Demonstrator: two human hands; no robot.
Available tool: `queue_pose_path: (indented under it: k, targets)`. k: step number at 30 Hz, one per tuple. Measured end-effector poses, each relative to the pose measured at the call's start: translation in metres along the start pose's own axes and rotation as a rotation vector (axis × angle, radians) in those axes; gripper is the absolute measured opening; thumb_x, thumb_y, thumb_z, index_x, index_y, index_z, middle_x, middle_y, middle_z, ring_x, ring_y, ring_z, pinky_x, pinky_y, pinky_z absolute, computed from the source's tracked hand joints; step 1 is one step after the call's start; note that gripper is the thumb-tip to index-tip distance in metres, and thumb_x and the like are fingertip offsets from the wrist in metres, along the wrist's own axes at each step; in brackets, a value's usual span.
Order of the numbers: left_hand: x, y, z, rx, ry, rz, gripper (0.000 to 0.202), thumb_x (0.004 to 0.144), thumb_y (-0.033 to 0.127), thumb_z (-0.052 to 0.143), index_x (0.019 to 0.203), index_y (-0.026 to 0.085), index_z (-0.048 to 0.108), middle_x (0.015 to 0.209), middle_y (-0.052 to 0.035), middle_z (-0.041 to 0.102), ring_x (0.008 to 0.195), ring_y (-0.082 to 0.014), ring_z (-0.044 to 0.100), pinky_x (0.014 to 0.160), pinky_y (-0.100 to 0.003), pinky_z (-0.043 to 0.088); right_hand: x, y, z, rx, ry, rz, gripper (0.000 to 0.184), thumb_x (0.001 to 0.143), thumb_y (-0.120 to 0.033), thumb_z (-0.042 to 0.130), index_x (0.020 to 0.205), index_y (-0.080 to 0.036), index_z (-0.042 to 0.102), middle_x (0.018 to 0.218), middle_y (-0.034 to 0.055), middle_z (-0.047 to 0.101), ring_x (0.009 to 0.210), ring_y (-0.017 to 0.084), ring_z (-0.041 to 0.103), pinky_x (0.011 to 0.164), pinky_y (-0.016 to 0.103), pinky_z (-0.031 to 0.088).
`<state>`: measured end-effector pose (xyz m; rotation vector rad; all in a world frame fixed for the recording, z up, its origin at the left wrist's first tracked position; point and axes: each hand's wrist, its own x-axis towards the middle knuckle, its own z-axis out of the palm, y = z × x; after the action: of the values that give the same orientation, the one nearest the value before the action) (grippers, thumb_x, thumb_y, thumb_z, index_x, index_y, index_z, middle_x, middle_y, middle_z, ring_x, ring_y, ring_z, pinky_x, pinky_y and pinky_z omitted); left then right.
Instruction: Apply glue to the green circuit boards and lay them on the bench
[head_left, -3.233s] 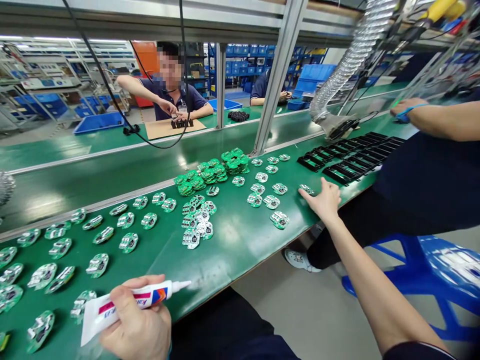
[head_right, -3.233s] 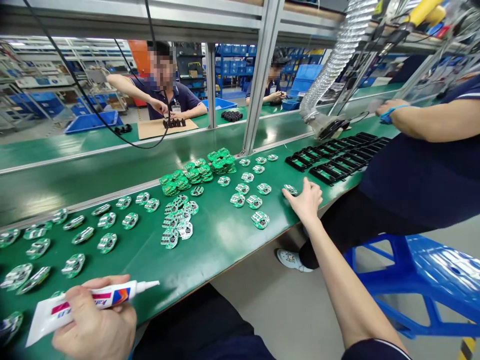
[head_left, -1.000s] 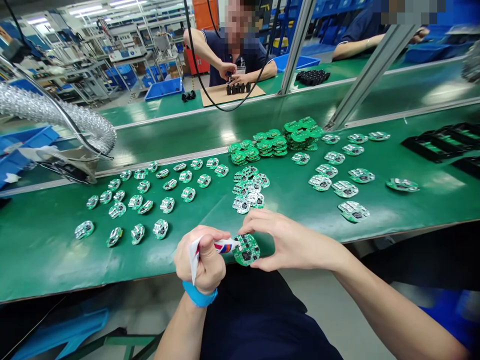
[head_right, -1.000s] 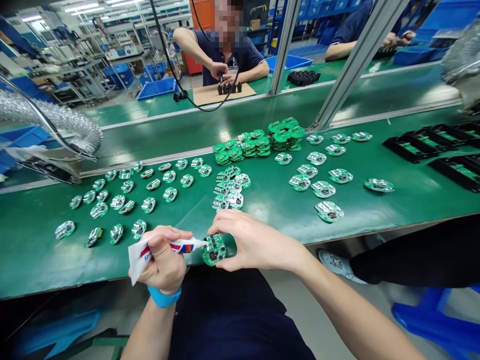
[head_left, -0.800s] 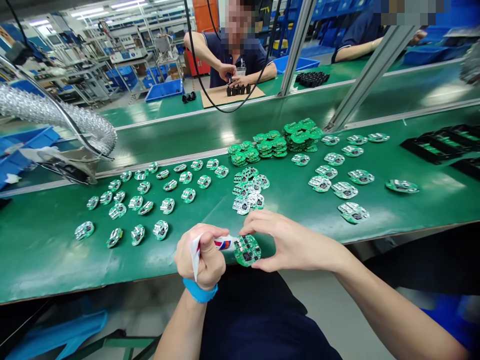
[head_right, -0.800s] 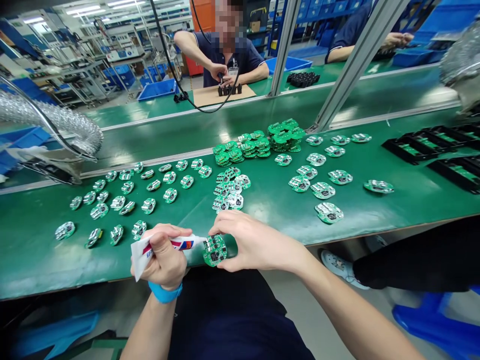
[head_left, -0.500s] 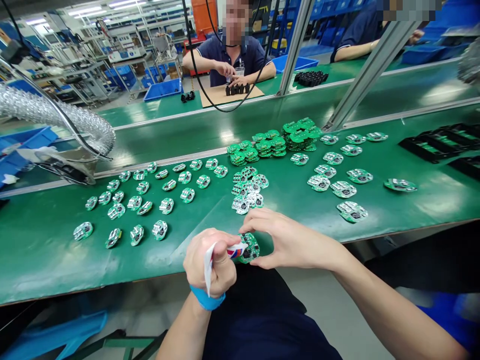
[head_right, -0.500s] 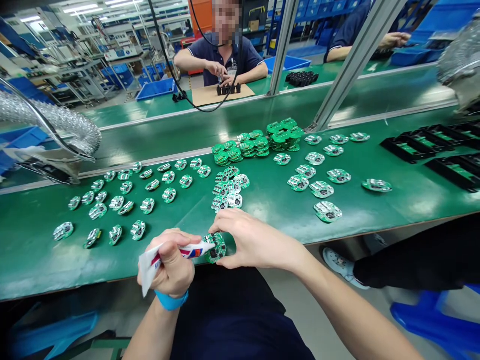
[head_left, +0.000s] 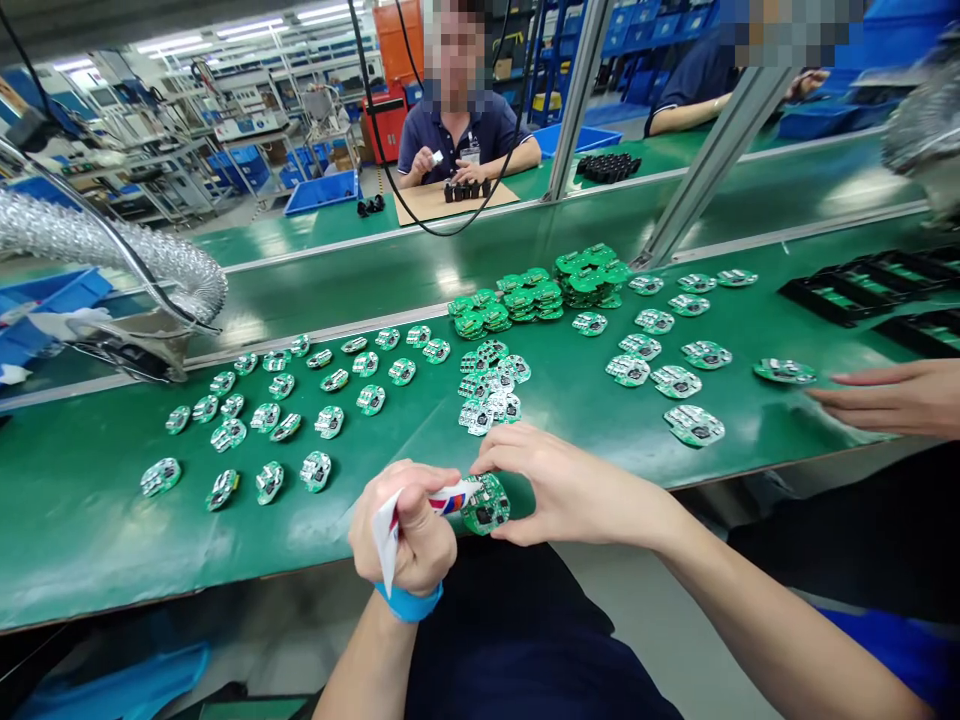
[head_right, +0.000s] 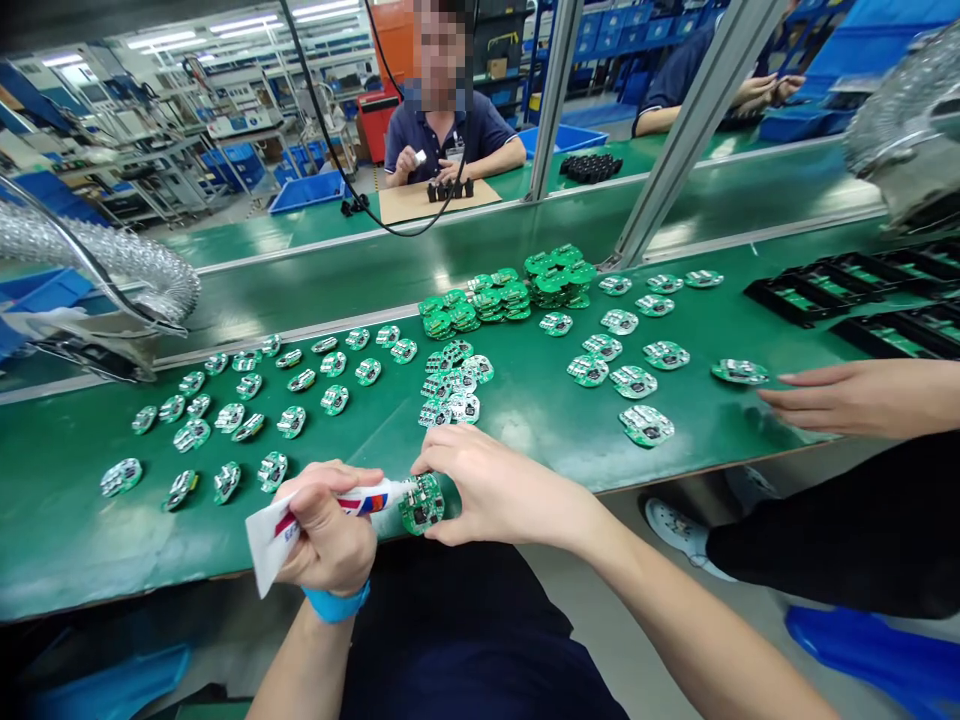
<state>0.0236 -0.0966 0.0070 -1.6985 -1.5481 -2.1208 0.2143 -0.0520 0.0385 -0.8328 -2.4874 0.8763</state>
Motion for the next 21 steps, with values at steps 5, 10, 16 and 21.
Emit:
queue_pose_path:
  k: [5, 10, 16, 21]
  targets:
    - [-0.008, 0.009, 0.003, -0.084, 0.0, 0.059, 0.045, 0.109, 0.048, 0.05, 0.074, 0.022, 0.062, 0.059, -0.0015, 0.068, 0.052, -0.0177, 0.07, 0.055, -0.032, 0.055, 0.001, 0.0, 0.001, -0.029, 0.015, -0.005, 0.049, 0.075, -0.02, 0.093, 0.117, -0.019, 0.068, 0.113, 0.0063, 0.067, 0.108, 0.026, 0.064, 0.094, 0.041, 0.052]
    - [-0.012, 0.011, 0.012, -0.122, -0.036, 0.109, 0.042, 0.109, 0.044, 0.052, 0.075, 0.021, 0.064, 0.06, -0.0012, 0.068, 0.051, -0.0169, 0.069, 0.056, -0.031, 0.056, 0.002, -0.003, 0.002, -0.064, 0.035, -0.017, 0.045, 0.075, -0.018, 0.091, 0.115, -0.019, 0.069, 0.109, 0.0059, 0.068, 0.105, 0.026, 0.064, 0.093, 0.041, 0.053]
    - [-0.01, 0.009, 0.009, -0.162, -0.022, 0.134, 0.036, 0.109, 0.038, 0.054, 0.079, 0.021, 0.066, 0.062, -0.0008, 0.07, 0.053, -0.0172, 0.07, 0.056, -0.031, 0.056, 0.0, -0.003, -0.001, -0.081, 0.045, -0.003, 0.046, 0.074, -0.019, 0.093, 0.113, -0.019, 0.068, 0.111, 0.0066, 0.068, 0.106, 0.027, 0.064, 0.093, 0.041, 0.052]
    - [-0.016, 0.01, 0.006, -0.139, -0.037, 0.174, 0.036, 0.108, 0.038, 0.055, 0.078, 0.021, 0.066, 0.061, -0.0009, 0.07, 0.053, -0.0175, 0.071, 0.056, -0.031, 0.056, 0.0, -0.002, -0.003, -0.107, 0.039, -0.005, 0.044, 0.077, -0.021, 0.091, 0.115, -0.017, 0.069, 0.112, 0.0079, 0.068, 0.108, 0.028, 0.063, 0.097, 0.044, 0.051]
